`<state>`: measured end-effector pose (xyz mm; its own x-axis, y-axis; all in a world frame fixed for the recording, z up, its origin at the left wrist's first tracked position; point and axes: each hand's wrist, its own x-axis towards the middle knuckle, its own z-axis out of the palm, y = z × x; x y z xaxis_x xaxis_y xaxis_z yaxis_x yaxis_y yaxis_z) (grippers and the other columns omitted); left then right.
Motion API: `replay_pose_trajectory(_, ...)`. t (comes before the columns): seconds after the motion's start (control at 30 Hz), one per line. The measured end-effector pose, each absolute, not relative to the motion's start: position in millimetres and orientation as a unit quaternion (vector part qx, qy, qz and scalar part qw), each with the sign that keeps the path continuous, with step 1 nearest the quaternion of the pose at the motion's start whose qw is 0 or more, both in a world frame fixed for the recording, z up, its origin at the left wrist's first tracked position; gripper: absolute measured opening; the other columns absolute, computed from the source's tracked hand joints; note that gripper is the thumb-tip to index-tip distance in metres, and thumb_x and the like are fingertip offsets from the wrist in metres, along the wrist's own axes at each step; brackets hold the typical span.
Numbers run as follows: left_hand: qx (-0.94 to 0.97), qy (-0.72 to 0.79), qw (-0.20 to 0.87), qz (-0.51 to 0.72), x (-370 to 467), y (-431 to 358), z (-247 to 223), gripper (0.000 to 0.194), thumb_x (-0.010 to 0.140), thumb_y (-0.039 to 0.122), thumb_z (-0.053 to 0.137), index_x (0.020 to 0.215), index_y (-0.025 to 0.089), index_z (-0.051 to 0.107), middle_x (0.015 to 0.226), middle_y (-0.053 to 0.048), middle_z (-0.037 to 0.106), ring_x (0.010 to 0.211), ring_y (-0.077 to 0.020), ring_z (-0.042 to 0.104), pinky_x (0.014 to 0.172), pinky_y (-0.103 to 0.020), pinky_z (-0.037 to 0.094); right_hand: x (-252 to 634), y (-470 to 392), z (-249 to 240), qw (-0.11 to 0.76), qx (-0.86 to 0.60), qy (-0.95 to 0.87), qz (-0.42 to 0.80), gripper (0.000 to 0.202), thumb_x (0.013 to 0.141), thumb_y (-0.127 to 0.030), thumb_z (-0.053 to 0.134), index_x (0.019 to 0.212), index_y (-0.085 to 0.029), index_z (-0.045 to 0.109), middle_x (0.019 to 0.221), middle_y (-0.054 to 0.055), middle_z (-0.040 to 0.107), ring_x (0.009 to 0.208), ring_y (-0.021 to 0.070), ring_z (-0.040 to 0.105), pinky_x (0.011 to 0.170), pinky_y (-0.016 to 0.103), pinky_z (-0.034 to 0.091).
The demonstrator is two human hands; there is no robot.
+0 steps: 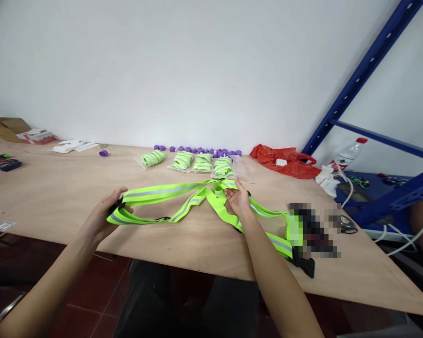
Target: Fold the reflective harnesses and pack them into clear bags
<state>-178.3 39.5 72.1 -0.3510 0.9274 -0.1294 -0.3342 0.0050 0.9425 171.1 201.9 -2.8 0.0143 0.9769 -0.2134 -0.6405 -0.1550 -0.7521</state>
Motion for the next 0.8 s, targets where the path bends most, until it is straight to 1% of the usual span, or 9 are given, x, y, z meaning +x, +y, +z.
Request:
replay_pose_trajectory(0.1, 0.246, 0.502, 0.499, 0.663, -174, 35, 76, 0.022, 0.079, 0.031, 0.074, 0.099, 0.023, 0.069, 0.073, 0.001, 0.065, 0.054, -0.0123, 0.060, 0.053, -0.025, 0.057, 168, 199, -1, 0.624, -0.352, -0.234, 0.657, 0.021, 0.085, -0.034, 0.072, 0.075, -0.020, 0.059, 0.068, -0.001, 0.072, 0.058, 0.0125, 0.068, 0.055, 0.020, 0.058)
replay_pose_trajectory(0.17, 0.236, 0.495, 0.504, 0.667, -172, 33, 73, 0.021, 0.079, 0.024, 0.074, 0.100, 0.023, 0.069, 0.073, 0.001, 0.066, 0.053, -0.0115, 0.061, 0.049, -0.022, 0.057, 167, 199, -1, 0.630, -0.346, -0.236, 0.654, 0.020, 0.083, -0.033, 0.075, 0.077, -0.020, 0.060, 0.071, -0.001, 0.073, 0.058, 0.0127, 0.068, 0.054, 0.021, 0.058)
replay_pose_trajectory(0.33, 0.146, 0.456, 0.486, 0.731, -179, 39, 56, 0.013, 0.081, 0.004, 0.064, 0.088, 0.015, 0.067, 0.075, 0.002, 0.069, 0.052, -0.0073, 0.063, 0.049, -0.015, 0.057, 169, 199, -1, 0.626, -0.343, -0.239, 0.659, 0.016, 0.082, -0.031, 0.075, 0.083, -0.020, 0.062, 0.072, -0.002, 0.072, 0.055, 0.0113, 0.068, 0.051, 0.019, 0.057)
replay_pose_trajectory(0.43, 0.085, 0.454, 0.443, 0.768, -189, 40, 46, 0.015, 0.084, 0.000, 0.059, 0.084, 0.014, 0.064, 0.075, 0.002, 0.071, 0.058, -0.0081, 0.068, 0.057, -0.015, 0.060, 171, 199, 2, 0.623, -0.317, -0.258, 0.667, 0.014, 0.085, -0.033, 0.069, 0.093, -0.022, 0.065, 0.095, 0.002, 0.075, 0.081, 0.0158, 0.075, 0.068, 0.025, 0.062)
replay_pose_trajectory(0.5, 0.062, 0.454, 0.416, 0.785, -197, 37, 38, 0.017, 0.083, -0.001, 0.057, 0.082, 0.015, 0.062, 0.074, 0.002, 0.071, 0.063, -0.0084, 0.070, 0.060, -0.013, 0.059, 173, 199, 4, 0.630, -0.282, -0.288, 0.664, 0.021, 0.083, -0.034, 0.069, 0.102, -0.025, 0.065, 0.114, 0.004, 0.072, 0.103, 0.0183, 0.072, 0.082, 0.031, 0.061)
replay_pose_trajectory(0.6, 0.081, 0.466, 0.365, 0.802, -211, 30, 27, 0.019, 0.080, -0.001, 0.059, 0.081, 0.018, 0.059, 0.074, 0.004, 0.070, 0.070, -0.0081, 0.070, 0.066, -0.013, 0.058, 173, 199, 3, 0.636, -0.279, -0.362, 0.622, 0.037, 0.074, -0.033, 0.076, 0.108, -0.028, 0.064, 0.126, 0.004, 0.067, 0.115, 0.0191, 0.066, 0.092, 0.034, 0.057)
replay_pose_trajectory(0.67, 0.150, 0.497, 0.317, 0.794, -219, 25, 22, 0.019, 0.078, 0.004, 0.064, 0.084, 0.020, 0.057, 0.086, 0.002, 0.073, 0.084, -0.0120, 0.072, 0.075, -0.019, 0.059, 172, 198, -1, 0.615, -0.343, -0.457, 0.543, 0.038, 0.072, -0.036, 0.078, 0.107, -0.027, 0.065, 0.122, 0.004, 0.068, 0.111, 0.0197, 0.066, 0.089, 0.034, 0.056)
replay_pose_trajectory(0.73, 0.246, 0.563, 0.229, 0.755, -225, 22, 23, 0.021, 0.077, 0.011, 0.068, 0.092, 0.022, 0.057, 0.110, -0.002, 0.072, 0.105, -0.0194, 0.069, 0.091, -0.030, 0.057, 168, 195, -5, 0.578, -0.410, -0.546, 0.447, 0.032, 0.074, -0.042, 0.075, 0.099, -0.024, 0.068, 0.110, 0.004, 0.071, 0.101, 0.0207, 0.067, 0.085, 0.034, 0.056)
replay_pose_trajectory(0.8, 0.350, 0.634, 0.090, 0.683, -222, 22, 30, 0.027, 0.079, 0.019, 0.069, 0.104, 0.023, 0.059, 0.135, -0.006, 0.061, 0.127, -0.0260, 0.057, 0.109, -0.040, 0.045, 162, 192, -8, 0.548, -0.442, -0.593, 0.391, 0.028, 0.074, -0.044, 0.074, 0.091, -0.023, 0.070, 0.097, 0.004, 0.072, 0.090, 0.0214, 0.065, 0.081, 0.035, 0.055)
